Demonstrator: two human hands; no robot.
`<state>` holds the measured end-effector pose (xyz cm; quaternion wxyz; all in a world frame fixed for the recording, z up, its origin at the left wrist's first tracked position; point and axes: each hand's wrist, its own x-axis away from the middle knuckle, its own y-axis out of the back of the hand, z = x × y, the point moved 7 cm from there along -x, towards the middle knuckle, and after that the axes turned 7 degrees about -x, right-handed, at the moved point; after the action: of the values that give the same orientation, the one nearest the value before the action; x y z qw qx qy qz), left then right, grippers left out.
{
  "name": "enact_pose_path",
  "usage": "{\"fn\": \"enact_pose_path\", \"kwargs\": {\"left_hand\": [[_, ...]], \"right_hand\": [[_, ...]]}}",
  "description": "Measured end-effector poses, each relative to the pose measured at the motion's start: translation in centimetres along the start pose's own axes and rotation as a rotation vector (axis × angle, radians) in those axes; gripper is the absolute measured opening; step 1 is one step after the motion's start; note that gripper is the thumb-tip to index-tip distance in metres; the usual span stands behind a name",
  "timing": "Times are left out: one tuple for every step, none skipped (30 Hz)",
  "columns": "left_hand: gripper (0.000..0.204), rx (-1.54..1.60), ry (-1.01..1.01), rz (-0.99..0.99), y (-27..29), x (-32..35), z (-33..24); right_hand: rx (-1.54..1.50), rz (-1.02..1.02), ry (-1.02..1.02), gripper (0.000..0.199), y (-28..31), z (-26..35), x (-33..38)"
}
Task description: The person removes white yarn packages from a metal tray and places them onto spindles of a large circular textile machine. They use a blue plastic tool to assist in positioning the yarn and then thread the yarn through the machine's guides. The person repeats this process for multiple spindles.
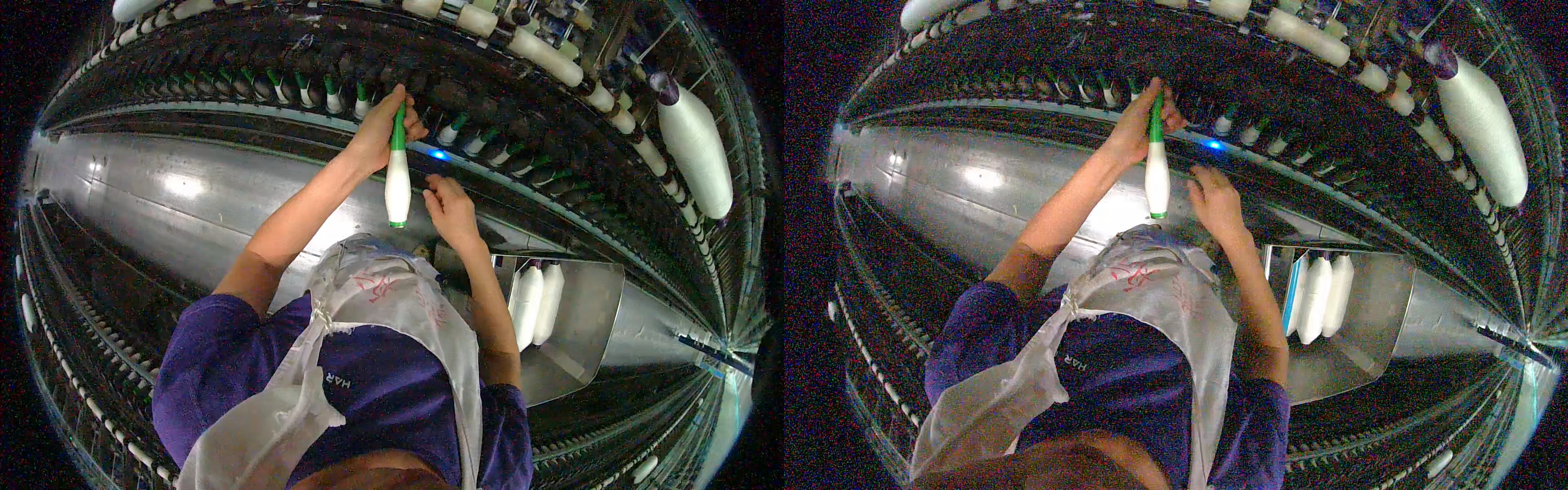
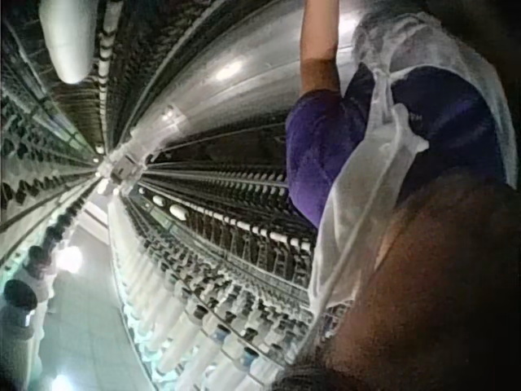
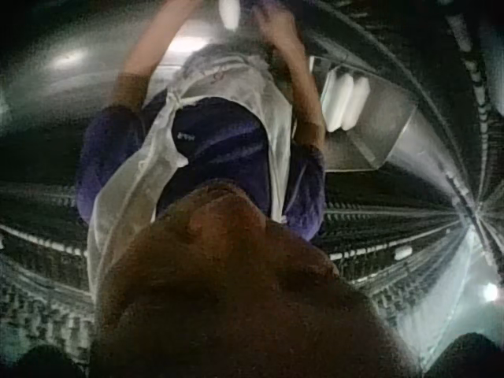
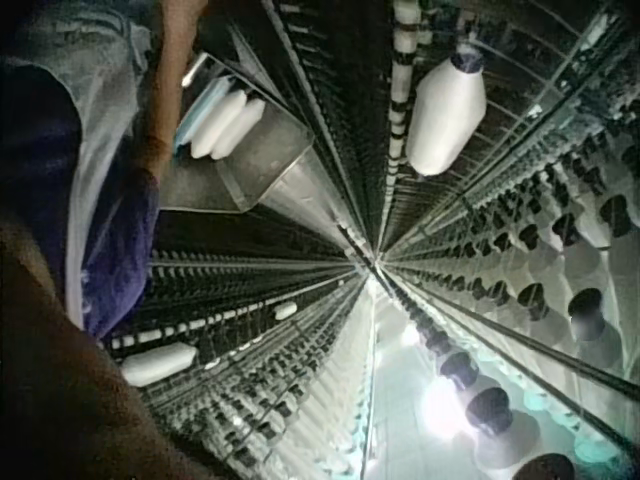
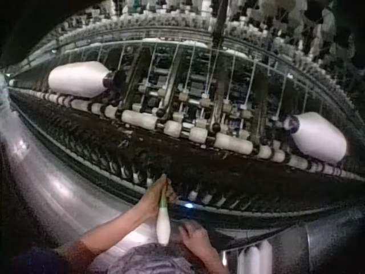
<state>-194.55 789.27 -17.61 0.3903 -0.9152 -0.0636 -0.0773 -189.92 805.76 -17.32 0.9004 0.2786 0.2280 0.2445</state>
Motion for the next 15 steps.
{"fn": "enact_pose_path", "kwargs": {"left_hand": [[0.033,0.025,0.021,0.023,0.4,0.0,0.5],[0.034,0.053,0.056,-0.001,0.8,0.1,1.1],[0.034,0.083,0.084,0.006,0.9,0.2,1.7],[0.034,0.115,0.07,0.027,0.7,0.3,2.0],[0.036,0.156,0.137,0.014,0.7,0.6,2.9],[0.039,0.147,0.236,0.086,0.0,1.0,3.8],[0.042,0.134,0.291,0.159,-0.6,1.6,4.2],[0.046,0.12,0.393,0.242,-1.1,2.4,4.9],[0.058,0.017,0.452,0.318,-1.3,3.4,5.0],[0.061,-0.07,0.477,0.35,-1.1,4.3,5.1],[0.063,-0.164,0.539,0.359,-0.5,5.3,5.2],[0.066,-0.247,0.571,0.401,-0.1,6.4,5.2],[0.065,-0.348,0.625,0.477,0.3,7.8,5.6],[0.054,-0.434,0.778,0.534,0.8,9.3,6.7],[0.05,-0.662,0.765,0.587,1.3,9.9,7.3]], "right_hand": [[0.087,-0.057,0.096,0.028,0.7,1.5,-0.4],[0.173,-0.112,0.185,0.032,1.2,3.0,-0.6],[0.222,-0.031,0.142,0.045,0.8,3.4,-1.0],[0.281,0.03,0.3,0.044,0.3,5.1,-1.1],[0.335,0.074,0.46,0.043,-0.2,6.6,-0.9],[0.389,0.12,0.595,0.043,-0.7,7.8,-0.6],[0.449,0.274,0.69,0.037,-1.8,8.2,-0.2],[0.507,0.274,0.833,0.028,-2.0,9.0,0.4],[0.536,0.227,0.849,0.025,-1.7,9.1,0.3],[0.613,0.306,0.911,0.022,-2.3,9.0,0.8],[0.544,0.266,0.838,0.022,-1.8,8.7,0.4],[0.48,0.277,0.746,0.022,-1.7,8.0,0.2],[0.486,0.178,0.78,0.022,-1.2,7.9,0.4],[0.585,0.203,0.745,0.02,-1.7,7.0,0.5],[0.588,0.27,0.721,0.022,-2.4,6.3,0.9]]}}
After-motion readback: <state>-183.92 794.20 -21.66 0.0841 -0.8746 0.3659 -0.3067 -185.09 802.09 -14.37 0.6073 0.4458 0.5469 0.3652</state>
